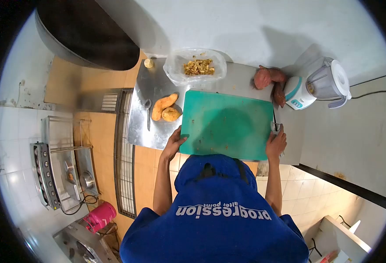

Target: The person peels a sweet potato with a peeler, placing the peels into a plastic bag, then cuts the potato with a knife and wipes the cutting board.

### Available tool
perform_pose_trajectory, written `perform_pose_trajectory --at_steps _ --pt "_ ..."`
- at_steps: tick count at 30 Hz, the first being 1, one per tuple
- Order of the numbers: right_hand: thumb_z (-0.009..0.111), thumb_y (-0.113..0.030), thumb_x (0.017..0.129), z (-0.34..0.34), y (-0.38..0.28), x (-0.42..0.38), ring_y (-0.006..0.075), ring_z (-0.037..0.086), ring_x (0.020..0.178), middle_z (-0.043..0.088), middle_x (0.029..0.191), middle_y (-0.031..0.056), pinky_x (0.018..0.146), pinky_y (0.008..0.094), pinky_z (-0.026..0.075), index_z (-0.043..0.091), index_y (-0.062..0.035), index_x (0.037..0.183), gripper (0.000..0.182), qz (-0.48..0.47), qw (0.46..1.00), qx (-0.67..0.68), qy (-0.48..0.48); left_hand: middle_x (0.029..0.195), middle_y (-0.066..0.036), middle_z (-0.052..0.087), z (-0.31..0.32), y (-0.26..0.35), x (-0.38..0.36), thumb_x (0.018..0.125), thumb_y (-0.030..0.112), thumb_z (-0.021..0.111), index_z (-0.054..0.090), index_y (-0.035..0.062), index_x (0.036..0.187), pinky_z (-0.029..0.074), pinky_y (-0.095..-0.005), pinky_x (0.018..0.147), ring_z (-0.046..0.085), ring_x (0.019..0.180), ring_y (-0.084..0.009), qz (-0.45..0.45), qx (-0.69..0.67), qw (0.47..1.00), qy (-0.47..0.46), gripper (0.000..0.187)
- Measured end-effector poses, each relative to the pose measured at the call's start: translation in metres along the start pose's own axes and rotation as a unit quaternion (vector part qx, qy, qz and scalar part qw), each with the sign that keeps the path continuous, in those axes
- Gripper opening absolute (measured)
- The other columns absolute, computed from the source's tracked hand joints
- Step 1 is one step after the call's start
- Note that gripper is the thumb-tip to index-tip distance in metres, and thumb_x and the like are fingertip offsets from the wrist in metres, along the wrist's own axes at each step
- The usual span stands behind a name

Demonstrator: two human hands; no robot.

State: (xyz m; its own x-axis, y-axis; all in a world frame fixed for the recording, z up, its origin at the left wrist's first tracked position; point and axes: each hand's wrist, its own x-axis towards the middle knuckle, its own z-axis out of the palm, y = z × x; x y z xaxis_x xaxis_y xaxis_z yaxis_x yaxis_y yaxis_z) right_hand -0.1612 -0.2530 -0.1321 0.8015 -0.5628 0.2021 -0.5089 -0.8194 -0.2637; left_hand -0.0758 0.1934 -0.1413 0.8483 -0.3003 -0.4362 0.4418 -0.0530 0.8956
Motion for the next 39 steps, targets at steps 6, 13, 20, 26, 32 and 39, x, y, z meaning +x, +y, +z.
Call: perform_pose_trajectory --at_steps 6,13,20,26,32,39 --pt "0.059 -0.028 0.095 -0.001 0.007 -0.009 0.0373 0.054 0.112 0.056 0.116 0.0169 0.091 0.0519 0.041 0.043 -0.0119 0.148 0.058 0.033 0.999 -0.036 0.004 0.143 -0.017 0.055 0.009 -0.005 0.0 0.097 0.007 0.061 0.043 -0.0022 0.149 0.049 -0.0354 0.103 0.058 0.125 -0.0269 -0.02 -0.127 0.987 0.091 0.056" --pt "0.057 -0.02 0.095 0.001 0.05 -0.014 0.0401 0.053 0.113 0.054 0.122 0.0195 0.093 0.0542 0.043 0.047 -0.0075 0.14 0.047 0.055 0.992 -0.071 -0.087 0.133 -0.016 0.061 0.01 -0.012 0.009 0.098 0.018 0.063 0.046 -0.0036 0.147 0.05 -0.0348 0.1 0.062 0.118 -0.023 0.011 -0.075 0.989 0.127 0.056" --pt "0.054 -0.011 0.096 -0.022 0.047 -0.026 0.046 0.055 0.111 0.054 0.124 0.0287 0.094 0.0534 0.044 0.047 0.0016 0.132 0.039 0.068 0.989 0.043 -0.126 0.115 -0.025 0.069 0.011 -0.014 0.004 0.095 0.028 0.064 0.056 -0.0099 0.133 0.052 -0.0364 0.089 0.067 0.105 -0.0278 -0.019 0.167 0.973 0.155 0.054" --pt "0.051 -0.011 0.1 -0.029 -0.004 -0.09 0.0476 0.058 0.105 0.059 0.116 0.031 0.091 0.0513 0.048 0.043 0.0064 0.136 0.041 0.024 0.993 0.108 0.043 0.098 -0.027 0.067 0.016 0.008 -0.004 0.091 0.024 0.064 0.062 -0.0048 0.122 0.05 -0.0448 0.084 0.064 0.091 -0.0418 0.054 0.284 0.95 0.12 0.042" --pt "0.054 -0.016 0.102 -0.036 -0.058 -0.12 0.0469 0.066 0.1 0.067 0.109 0.0293 0.084 0.0466 0.053 0.047 -0.0009 0.136 0.038 0.028 0.95 0.278 -0.136 0.108 -0.028 0.063 0.012 -0.015 -0.001 0.09 0.024 0.065 0.058 0.0006 0.131 0.05 -0.0484 0.088 0.061 0.1 -0.0408 0.123 0.454 0.87 0.151 0.047" --pt "0.059 -0.022 0.099 -0.024 -0.104 -0.135 0.0463 0.066 0.103 0.067 0.114 0.0283 0.086 0.0509 0.052 0.046 -0.005 0.137 0.043 -0.091 0.834 0.368 -0.4 0.128 -0.025 0.055 0.028 0.051 -0.009 0.089 0.012 0.066 0.051 -0.0025 0.138 0.044 -0.0467 0.101 0.054 0.118 -0.0426 0.119 0.388 0.899 0.164 0.054"
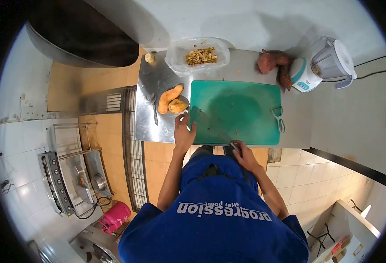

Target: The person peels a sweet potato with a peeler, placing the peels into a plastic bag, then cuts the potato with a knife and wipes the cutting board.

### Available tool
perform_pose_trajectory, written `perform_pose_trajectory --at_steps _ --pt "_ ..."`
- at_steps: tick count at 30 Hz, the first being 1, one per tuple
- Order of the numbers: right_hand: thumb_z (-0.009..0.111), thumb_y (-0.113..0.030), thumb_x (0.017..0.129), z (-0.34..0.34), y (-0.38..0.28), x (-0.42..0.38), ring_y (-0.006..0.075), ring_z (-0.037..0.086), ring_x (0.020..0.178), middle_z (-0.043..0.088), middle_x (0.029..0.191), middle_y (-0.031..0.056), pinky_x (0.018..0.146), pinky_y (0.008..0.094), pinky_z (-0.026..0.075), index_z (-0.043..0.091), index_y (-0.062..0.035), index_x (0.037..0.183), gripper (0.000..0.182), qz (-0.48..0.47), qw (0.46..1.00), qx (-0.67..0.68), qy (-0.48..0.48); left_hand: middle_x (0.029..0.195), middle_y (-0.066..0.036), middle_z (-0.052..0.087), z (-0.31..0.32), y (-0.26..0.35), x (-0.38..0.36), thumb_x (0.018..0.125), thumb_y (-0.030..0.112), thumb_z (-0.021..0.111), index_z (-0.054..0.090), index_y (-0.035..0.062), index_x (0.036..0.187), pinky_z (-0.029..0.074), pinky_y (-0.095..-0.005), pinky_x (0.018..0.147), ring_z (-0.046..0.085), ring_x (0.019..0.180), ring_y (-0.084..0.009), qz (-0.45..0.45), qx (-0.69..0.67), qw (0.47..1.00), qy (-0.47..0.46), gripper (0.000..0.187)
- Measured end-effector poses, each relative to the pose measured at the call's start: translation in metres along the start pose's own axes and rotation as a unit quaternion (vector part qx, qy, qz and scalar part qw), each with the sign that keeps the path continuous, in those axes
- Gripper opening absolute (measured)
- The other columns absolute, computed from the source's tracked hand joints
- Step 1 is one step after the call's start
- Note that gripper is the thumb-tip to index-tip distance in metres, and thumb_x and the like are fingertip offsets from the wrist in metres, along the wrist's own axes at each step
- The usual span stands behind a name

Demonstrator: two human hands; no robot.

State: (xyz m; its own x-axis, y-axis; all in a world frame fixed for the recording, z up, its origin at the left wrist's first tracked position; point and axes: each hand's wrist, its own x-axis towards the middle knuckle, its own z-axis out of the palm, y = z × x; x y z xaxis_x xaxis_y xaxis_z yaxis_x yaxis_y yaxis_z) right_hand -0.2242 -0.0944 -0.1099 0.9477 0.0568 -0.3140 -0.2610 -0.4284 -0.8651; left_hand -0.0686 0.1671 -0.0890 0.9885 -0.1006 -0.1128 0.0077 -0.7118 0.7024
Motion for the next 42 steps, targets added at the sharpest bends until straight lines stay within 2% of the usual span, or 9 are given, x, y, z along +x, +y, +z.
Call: perform_pose_trajectory --at_steps 6,12,17,20,24,28,31,34,42 --pt "0.063 -0.024 0.096 0.033 0.009 0.0 0.0431 0.068 0.095 0.069 0.11 0.0238 0.083 0.0497 0.054 0.049 -0.0048 0.134 0.044 -0.043 0.996 -0.04 -0.063 0.134 -0.024 0.049 0.002 -0.007 -0.004 0.085 -0.003 0.059 0.045 -0.0004 0.14 0.038 -0.0472 0.106 0.046 0.126 -0.0419 0.075 -0.01 0.991 0.111 0.057" --pt "0.064 -0.024 0.096 0.039 0.01 -0.008 0.042 0.069 0.093 0.069 0.106 0.0249 0.081 0.0484 0.054 0.052 -0.0054 0.132 0.042 -0.039 0.994 -0.084 -0.065 0.135 -0.024 0.049 0.012 -0.02 -0.011 0.084 -0.006 0.059 0.045 -0.0021 0.139 0.038 -0.0486 0.108 0.044 0.127 -0.0439 0.074 -0.029 0.993 0.088 0.057" --pt "0.062 -0.016 0.095 0.016 0.021 -0.006 0.0478 0.067 0.092 0.069 0.103 0.0266 0.079 0.0529 0.053 0.051 -0.0073 0.13 0.038 0.073 0.991 -0.056 0.098 0.131 -0.022 0.051 0.014 -0.022 -0.006 0.091 0.0 0.058 0.046 -0.0002 0.139 0.042 -0.0452 0.102 0.051 0.118 -0.037 0.062 -0.031 0.993 0.092 0.05" --pt "0.062 -0.016 0.095 0.003 0.017 -0.005 0.0491 0.067 0.09 0.069 0.101 0.0275 0.078 0.053 0.053 0.05 -0.0067 0.13 0.038 0.045 0.988 -0.036 0.143 0.131 -0.021 0.05 0.016 -0.03 -0.003 0.094 0.004 0.058 0.045 0.0003 0.14 0.044 -0.0443 0.099 0.052 0.117 -0.0341 0.07 -0.036 0.993 0.09 0.049" --pt "0.063 -0.019 0.096 0.019 0.006 -0.014 0.0469 0.068 0.092 0.069 0.102 0.0271 0.079 0.0511 0.053 0.052 -0.0061 0.13 0.038 0.004 0.995 -0.014 0.1 0.133 -0.021 0.051 0.015 -0.025 0.0 0.097 0.01 0.056 0.043 -0.0026 0.141 0.044 -0.0447 0.101 0.054 0.118 -0.0352 -0.021 -0.139 0.985 0.103 0.048" --pt "0.065 -0.021 0.095 0.027 0.005 -0.016 0.0437 0.068 0.094 0.069 0.102 0.0254 0.082 0.0495 0.054 0.054 -0.0068 0.131 0.04 -0.008 0.998 -0.028 -0.052 0.131 -0.019 0.051 0.01 -0.024 0.005 0.103 0.02 0.051 0.042 -0.0022 0.142 0.045 -0.0413 0.097 0.056 0.113 -0.0302 -0.024 -0.191 0.972 0.138 0.046" --pt "0.066 -0.022 0.095 0.031 0.009 -0.013 0.0422 0.069 0.093 0.069 0.104 0.024 0.082 0.0463 0.054 0.054 -0.0049 0.13 0.04 -0.045 0.996 -0.042 -0.063 0.132 -0.017 0.05 0.01 -0.027 0.003 0.105 0.025 0.047 0.04 -0.002 0.144 0.046 -0.04 0.094 0.055 0.112 -0.0278 -0.011 -0.207 0.967 0.149 0.048" --pt "0.065 -0.021 0.095 0.027 0.005 -0.014 0.0432 0.068 0.095 0.069 0.107 0.0242 0.083 0.0471 0.054 0.055 -0.0043 0.128 0.039 -0.014 0.997 -0.069 -0.041 0.123 -0.017 0.056 0.014 -0.029 0.006 0.102 0.018 0.052 0.047 -0.0027 0.137 0.048 -0.0388 0.091 0.058 0.107 -0.027 -0.032 -0.23 0.959 0.163 0.042" --pt "0.064 -0.02 0.096 0.002 0.006 -0.001 0.0451 0.069 0.099 0.068 0.112 0.0277 0.085 0.054 0.053 0.05 -0.0086 0.134 0.042 0.08 0.98 -0.007 0.18 0.097 -0.015 0.068 0.013 -0.014 0.01 0.085 0.001 0.064 0.069 0.0054 0.1 0.052 -0.04 0.082 0.067 0.092 -0.0318 0.167 -0.071 0.983 0.015 0.016"
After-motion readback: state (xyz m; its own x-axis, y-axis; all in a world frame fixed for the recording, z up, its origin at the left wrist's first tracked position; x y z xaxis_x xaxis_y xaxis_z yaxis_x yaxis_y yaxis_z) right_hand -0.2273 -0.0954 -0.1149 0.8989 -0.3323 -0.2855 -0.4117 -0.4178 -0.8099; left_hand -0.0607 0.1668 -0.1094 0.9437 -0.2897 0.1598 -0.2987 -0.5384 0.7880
